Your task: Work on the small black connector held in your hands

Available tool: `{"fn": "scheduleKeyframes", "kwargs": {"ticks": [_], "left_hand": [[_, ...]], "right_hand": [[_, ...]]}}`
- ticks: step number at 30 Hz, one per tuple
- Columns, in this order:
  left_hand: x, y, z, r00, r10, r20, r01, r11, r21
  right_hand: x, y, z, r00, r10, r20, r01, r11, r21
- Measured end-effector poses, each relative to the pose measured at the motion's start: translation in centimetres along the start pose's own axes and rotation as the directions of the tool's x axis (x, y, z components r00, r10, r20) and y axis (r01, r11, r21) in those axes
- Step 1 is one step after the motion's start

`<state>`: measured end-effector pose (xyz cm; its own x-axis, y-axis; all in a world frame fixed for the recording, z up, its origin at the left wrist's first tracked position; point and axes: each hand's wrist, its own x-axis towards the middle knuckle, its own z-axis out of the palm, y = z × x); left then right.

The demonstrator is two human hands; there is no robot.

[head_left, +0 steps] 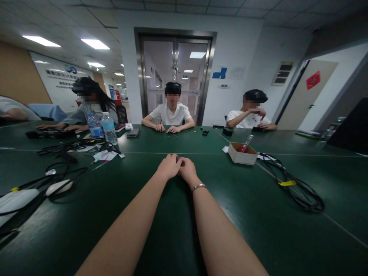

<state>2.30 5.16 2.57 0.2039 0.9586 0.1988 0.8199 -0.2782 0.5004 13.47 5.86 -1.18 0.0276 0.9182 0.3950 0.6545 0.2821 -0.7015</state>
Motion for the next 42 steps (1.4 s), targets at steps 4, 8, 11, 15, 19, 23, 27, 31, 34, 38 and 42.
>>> {"fn": "scheduleKeyframes", "kwargs": {"ticks": [4,8,11,15,19,23,27,31,34,38,42], "left_hand": [[0.1,-1.3,1.6,0.992,0.028,-0.121,-0.053,0.978,-0.204],[0.1,-2.9,2.4,0.979,0.051,-0.2,-0.113,0.941,-0.318],[0.3,-3.7,2.6,0.975,0.06,-0.215,-0.144,0.903,-0.405],[0.7,-4.8,3.1,0.976,0.005,-0.216,-0.13,0.812,-0.569],[1.3,-5.5,3.7,0.982,-0.059,-0.181,-0.089,0.699,-0.71],[1.5,-5.7,3.6,0.985,-0.075,-0.152,-0.073,0.623,-0.779],[1.4,-5.5,3.3,0.987,-0.059,-0.151,-0.082,0.624,-0.777],[1.2,-5.3,3.2,0.99,-0.082,-0.117,-0.045,0.597,-0.801],[1.3,-5.2,3.2,0.992,-0.109,-0.07,0.005,0.572,-0.82],[1.3,-5.2,3.2,0.993,-0.109,-0.045,0.028,0.592,-0.806],[1.3,-5.3,3.2,0.994,-0.103,-0.043,0.03,0.618,-0.785]], "right_hand": [[-0.1,-0.2,-0.1,1.0,0.005,-0.012,-0.005,0.999,-0.053],[-0.1,0.2,0.2,0.999,0.048,-0.015,-0.049,0.998,-0.04],[0.2,0.6,0.6,0.99,0.133,0.047,-0.138,0.984,0.113],[0.5,0.6,0.4,0.961,0.2,0.19,-0.267,0.846,0.461],[0.4,0.1,-0.8,0.928,0.269,0.259,-0.373,0.641,0.671],[0.3,-0.1,-1.5,0.908,0.313,0.277,-0.409,0.528,0.744],[0.4,0.2,-1.3,0.904,0.333,0.268,-0.41,0.498,0.764],[0.4,0.5,-1.0,0.911,0.317,0.265,-0.4,0.516,0.757],[0.3,0.6,-1.0,0.921,0.297,0.252,-0.379,0.53,0.759],[0.1,0.6,-1.2,0.928,0.273,0.252,-0.365,0.542,0.757],[0.1,0.6,-1.2,0.929,0.269,0.255,-0.365,0.545,0.755]]}}
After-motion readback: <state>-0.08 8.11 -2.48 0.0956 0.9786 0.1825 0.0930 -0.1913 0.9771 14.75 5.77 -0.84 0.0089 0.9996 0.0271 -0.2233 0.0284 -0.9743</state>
